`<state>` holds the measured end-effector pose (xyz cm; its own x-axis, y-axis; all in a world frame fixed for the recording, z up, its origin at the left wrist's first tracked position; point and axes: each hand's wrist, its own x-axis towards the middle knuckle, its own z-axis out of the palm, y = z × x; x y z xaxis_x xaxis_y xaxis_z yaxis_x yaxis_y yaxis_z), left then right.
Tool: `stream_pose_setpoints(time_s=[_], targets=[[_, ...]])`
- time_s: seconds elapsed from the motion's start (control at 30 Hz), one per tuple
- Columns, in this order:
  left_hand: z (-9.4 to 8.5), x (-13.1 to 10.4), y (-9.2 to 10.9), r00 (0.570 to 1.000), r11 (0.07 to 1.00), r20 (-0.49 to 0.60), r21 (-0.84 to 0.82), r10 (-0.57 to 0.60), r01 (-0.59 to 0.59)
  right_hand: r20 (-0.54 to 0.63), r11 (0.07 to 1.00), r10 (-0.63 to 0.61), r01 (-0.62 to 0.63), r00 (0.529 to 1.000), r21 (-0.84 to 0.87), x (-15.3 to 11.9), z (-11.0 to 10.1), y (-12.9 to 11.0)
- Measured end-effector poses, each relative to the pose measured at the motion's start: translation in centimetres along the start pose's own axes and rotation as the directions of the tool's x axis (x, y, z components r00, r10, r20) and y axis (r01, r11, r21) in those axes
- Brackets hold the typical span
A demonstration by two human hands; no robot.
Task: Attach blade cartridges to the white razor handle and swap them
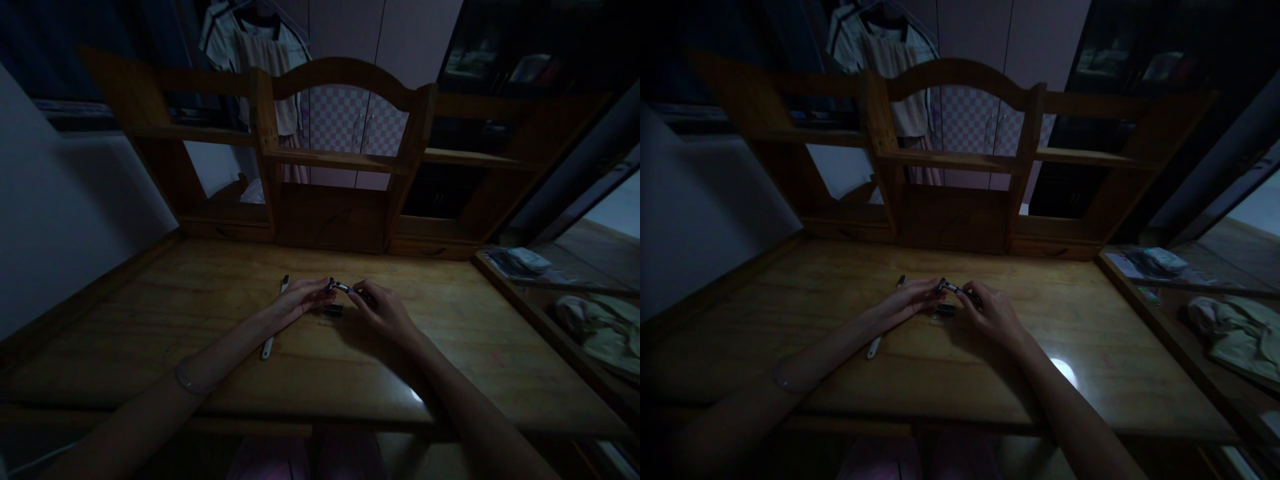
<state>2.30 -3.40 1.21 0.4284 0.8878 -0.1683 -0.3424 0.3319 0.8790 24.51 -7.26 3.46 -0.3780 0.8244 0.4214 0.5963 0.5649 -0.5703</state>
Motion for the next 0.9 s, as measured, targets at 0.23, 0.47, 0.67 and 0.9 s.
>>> stream_pose_setpoints(time_s=[0.23, 0.47, 0.67, 0.9], targets=[[-0.08, 0.13, 0.16, 1.000, 0.999, -0.021, 0.041, -0.015, 0.015, 0.036, 1.000, -0.017, 0.017, 0.999, 0.014, 0.09, -0.02, 0.05], [-0.52, 0.43, -0.27, 1.000, 1.000, -0.005, -0.015, -0.009, 0.009, 0.042, 1.000, -0.016, 0.016, 0.999, 0.022, 0.13, 0.09, 0.14], [-0.42, 0.39, -0.15, 0.998, 0.995, 0.014, -0.085, -0.057, 0.058, 0.007, 1.000, 0.012, -0.012, 1.000, 0.002, 0.15, 0.21, 0.54], [0.05, 0.10, -0.07, 0.999, 0.999, 0.015, -0.004, -0.041, 0.041, 0.028, 1.000, -0.015, 0.015, 0.999, 0.008, 0.14, 0.16, 0.24]])
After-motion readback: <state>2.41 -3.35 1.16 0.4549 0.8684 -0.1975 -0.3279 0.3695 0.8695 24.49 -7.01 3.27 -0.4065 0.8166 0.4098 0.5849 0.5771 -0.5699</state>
